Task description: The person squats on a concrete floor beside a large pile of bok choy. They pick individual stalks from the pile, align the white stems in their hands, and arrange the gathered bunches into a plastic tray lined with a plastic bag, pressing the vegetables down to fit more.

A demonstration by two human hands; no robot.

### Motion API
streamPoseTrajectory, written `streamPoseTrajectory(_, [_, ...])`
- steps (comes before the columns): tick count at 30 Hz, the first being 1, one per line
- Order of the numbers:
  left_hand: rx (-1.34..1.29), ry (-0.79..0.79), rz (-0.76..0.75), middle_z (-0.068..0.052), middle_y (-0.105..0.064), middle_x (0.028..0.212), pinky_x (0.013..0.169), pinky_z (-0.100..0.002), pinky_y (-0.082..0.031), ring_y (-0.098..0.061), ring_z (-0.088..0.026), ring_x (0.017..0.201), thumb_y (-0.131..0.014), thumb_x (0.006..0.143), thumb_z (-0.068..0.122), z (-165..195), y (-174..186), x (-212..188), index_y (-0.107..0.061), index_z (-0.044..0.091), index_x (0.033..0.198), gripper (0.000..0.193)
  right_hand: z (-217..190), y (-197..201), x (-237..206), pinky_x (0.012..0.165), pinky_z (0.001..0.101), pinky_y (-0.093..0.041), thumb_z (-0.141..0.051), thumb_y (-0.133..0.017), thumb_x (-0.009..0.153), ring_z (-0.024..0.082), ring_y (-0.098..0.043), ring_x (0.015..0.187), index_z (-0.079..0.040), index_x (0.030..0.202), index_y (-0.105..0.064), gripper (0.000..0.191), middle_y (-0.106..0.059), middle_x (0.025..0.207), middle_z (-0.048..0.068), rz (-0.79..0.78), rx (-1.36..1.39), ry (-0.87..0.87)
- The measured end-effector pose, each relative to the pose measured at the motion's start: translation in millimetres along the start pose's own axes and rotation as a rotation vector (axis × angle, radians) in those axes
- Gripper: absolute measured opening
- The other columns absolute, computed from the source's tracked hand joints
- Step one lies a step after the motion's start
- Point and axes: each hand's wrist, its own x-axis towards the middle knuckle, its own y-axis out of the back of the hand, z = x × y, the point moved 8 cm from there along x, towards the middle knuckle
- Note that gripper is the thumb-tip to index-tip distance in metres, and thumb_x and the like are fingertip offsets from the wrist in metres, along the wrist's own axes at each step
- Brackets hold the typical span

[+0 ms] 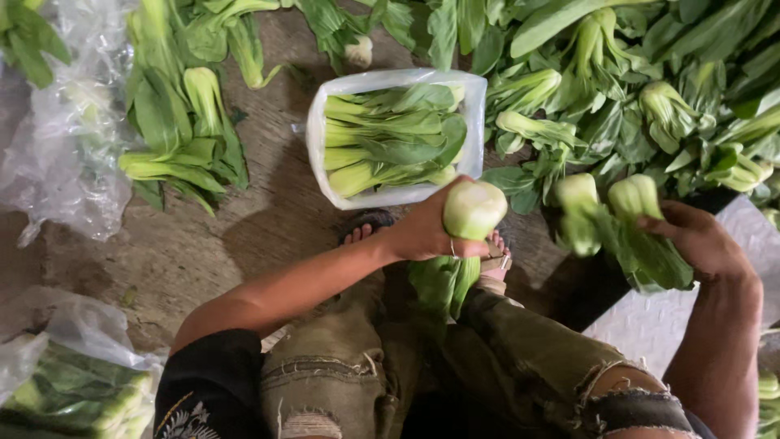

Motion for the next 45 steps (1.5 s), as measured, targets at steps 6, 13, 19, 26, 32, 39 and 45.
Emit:
streamPoseTrajectory(6, [0.019, -0.108, -0.078, -0.007, -0.069, 0.131, 0.11, -0.035, -0.052, -0.066, -0.016, 0.121, -0.088, 0.083, 0.02, 9.8, -5.1, -6.8, -0.055, 0.006, 0.145, 0.071, -90.3, 38.9, -32.4, 0.096, 0.0339, -0.054, -0.001, -0.067, 0.093, 0.023, -0.065, 0.116, -0.006, 0.137, -0.056, 0.046, -0.067, 0.127, 0.012, 0.278, 0.527, 0.399])
streamPoseTrajectory(13, [0.045, -0.207, -0.057, -0.012, -0.049, 0.146, 0.121, -0.037, -0.046, -0.052, -0.018, 0.136, -0.088, 0.083, 0.033, 8.7, -19.5, -10.4, -0.035, 0.006, 0.162, 0.098, -202.5, -63.5, -90.1, 0.102, 0.0416, -0.053, 0.002, -0.076, 0.091, 0.025, -0.065, 0.12, -0.004, 0.137, -0.062, 0.048, -0.066, 0.133, 0.013, 0.393, -0.102, 0.785])
streamPoseTrajectory(19, [0.505, -0.504, 0.005, -0.01, 0.003, 0.177, 0.135, -0.042, -0.019, -0.009, -0.023, 0.165, -0.087, 0.076, 0.037, 48.2, -11.8, -2.6, 0.003, 0.012, 0.172, 0.134, -231.2, -159.1, -102.2, 0.115, 0.0354, -0.045, -0.002, -0.069, 0.097, 0.02, -0.056, 0.133, -0.003, 0.15, -0.043, 0.06, -0.057, 0.143, 0.01, -0.025, 0.464, 0.852])
streamPoseTrajectory(26, [0.477, -0.52, 0.087, -0.016, 0.003, 0.179, 0.137, -0.046, -0.017, -0.009, -0.031, 0.166, -0.095, 0.067, 0.04, 64.8, -2.2, 6.3, 0.005, 0.007, 0.17, 0.147, -258.5, -177.0, -110.7, 0.118, 0.0371, -0.04, 0.004, -0.046, 0.101, 0.022, -0.05, 0.14, -0.002, 0.16, -0.03, 0.061, -0.049, 0.153, 0.011, -0.385, 0.76, 0.77])
streamPoseTrajectory(32, [0.333, -0.537, 0.194, -0.015, -0.022, 0.167, 0.133, -0.041, -0.03, -0.033, -0.027, 0.152, -0.093, 0.072, 0.05, 39.6, -8.5, 3.8, -0.002, 0.006, 0.169, 0.14, -280.5, -165.1, -121.6, 0.136, 0.0395, -0.012, 0.005, -0.038, 0.091, 0.027, -0.01, 0.167, -0.002, 0.167, -0.019, 0.079, -0.008, 0.178, 0.015, -0.289, 0.606, 1.02])
streamPoseTrajectory(39, [0.369, -0.457, 0.289, -0.016, -0.028, 0.162, 0.128, -0.043, -0.037, -0.04, -0.028, 0.151, -0.089, 0.08, 0.049, 31.8, -14.0, 7.6, -0.002, 0.005, 0.168, 0.132, -278.7, -164.5, -125.4, 0.139, 0.0429, -0.005, -0.008, -0.04, 0.093, 0.028, 0.0, 0.17, -0.005, 0.17, -0.01, 0.082, 0.004, 0.181, 0.014, -0.182, 0.697, 1.02])
streamPoseTrajectory(45, [0.3, -0.464, 0.269, -0.019, -0.027, 0.166, 0.132, -0.046, -0.036, -0.039, -0.031, 0.155, -0.091, 0.081, 0.044, 43.6, -40.2, 6.5, 0.007, 0.009, 0.167, 0.135, -262.3, -167.4, -125.2, 0.139, 0.042, -0.011, -0.012, -0.051, 0.097, 0.029, -0.006, 0.17, -0.009, 0.17, -0.003, 0.088, -0.002, 0.18, 0.017, -0.218, 0.943, 0.97])
